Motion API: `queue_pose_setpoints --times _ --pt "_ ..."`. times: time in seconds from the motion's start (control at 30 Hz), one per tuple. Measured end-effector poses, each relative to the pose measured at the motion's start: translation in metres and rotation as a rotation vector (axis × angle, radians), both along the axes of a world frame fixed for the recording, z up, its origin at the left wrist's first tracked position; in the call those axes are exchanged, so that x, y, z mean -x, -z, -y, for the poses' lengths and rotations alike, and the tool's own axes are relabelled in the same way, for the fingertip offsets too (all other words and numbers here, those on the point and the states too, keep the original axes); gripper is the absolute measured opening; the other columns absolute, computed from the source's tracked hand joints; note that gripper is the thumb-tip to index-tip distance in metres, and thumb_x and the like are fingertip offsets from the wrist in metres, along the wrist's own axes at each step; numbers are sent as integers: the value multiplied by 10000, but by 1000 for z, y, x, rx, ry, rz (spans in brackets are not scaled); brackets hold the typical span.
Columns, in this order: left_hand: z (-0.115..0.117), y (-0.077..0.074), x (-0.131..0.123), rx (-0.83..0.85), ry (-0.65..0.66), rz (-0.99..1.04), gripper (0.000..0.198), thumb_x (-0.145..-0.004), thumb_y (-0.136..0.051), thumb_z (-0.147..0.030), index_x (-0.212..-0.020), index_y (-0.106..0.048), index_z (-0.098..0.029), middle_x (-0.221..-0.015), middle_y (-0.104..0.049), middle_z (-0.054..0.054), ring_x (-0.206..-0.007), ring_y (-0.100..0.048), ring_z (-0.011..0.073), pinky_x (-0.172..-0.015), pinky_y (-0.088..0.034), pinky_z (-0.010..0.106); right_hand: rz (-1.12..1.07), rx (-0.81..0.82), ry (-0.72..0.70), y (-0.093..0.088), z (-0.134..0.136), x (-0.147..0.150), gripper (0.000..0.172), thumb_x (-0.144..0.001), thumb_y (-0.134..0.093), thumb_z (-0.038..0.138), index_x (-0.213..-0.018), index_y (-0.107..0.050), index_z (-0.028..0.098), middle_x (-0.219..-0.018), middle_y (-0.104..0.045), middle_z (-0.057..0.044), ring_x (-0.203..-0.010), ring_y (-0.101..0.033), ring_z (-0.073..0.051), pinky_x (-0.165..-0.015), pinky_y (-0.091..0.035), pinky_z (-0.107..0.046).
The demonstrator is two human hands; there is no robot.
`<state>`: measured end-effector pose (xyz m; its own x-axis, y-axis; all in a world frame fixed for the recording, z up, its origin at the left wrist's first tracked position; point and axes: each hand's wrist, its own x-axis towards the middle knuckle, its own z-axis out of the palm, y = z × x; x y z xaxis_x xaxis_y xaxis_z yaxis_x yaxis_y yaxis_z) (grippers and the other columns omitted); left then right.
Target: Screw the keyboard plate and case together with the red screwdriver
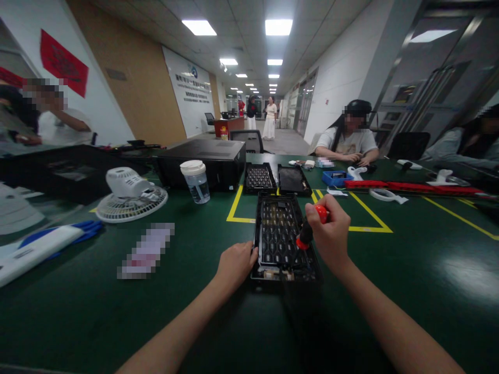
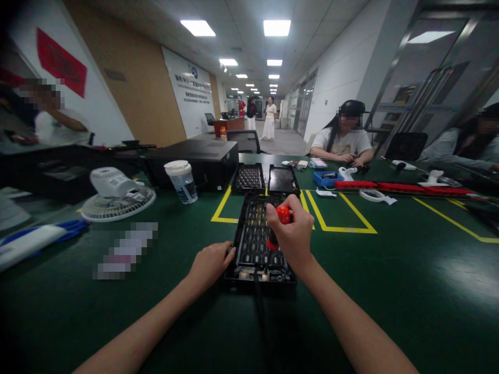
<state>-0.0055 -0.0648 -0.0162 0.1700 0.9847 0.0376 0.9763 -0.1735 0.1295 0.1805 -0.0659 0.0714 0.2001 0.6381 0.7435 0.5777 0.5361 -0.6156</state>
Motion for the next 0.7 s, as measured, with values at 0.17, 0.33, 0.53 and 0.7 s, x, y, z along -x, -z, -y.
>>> queue_pose_setpoints --times 0.17,0.33,0.53,0.7 --pt "0 -1 0 13 -10 -2 362 -893 -273 -396 -962 -569 -199 -924 -651 60 -861 -605 176 -709 -447 267 1 -19 18 1 0 2 329 -775 -537 367 -583 -336 192 -527 -298 62 -482 -293 -88 -485 -249 -236" --pt "-1 2 2 -19 11 10 359 -893 -271 -401 -958 -567 -208 -905 -655 53 -828 -608 173 -692 -447 267 -3 -22 34 2 0 3 341 -782 -529 379 -585 -323 193 -530 -286 62 -482 -285 -88 -487 -244 -240" --pt "-2 6 3 -47 22 15 350 -892 -275 -397 -943 -561 -203 -899 -653 53 -826 -607 175 -677 -441 262 8 -29 38 3 2 5 355 -779 -539 397 -589 -320 193 -529 -285 62 -478 -281 -87 -482 -236 -242" --pt "-3 8 5 -72 38 8 355 -891 -267 -400 -913 -560 -202 -864 -652 46 -785 -606 177 -645 -440 268 4 -46 30 4 4 8 364 -778 -543 403 -593 -307 195 -543 -276 61 -484 -273 -88 -488 -235 -244"
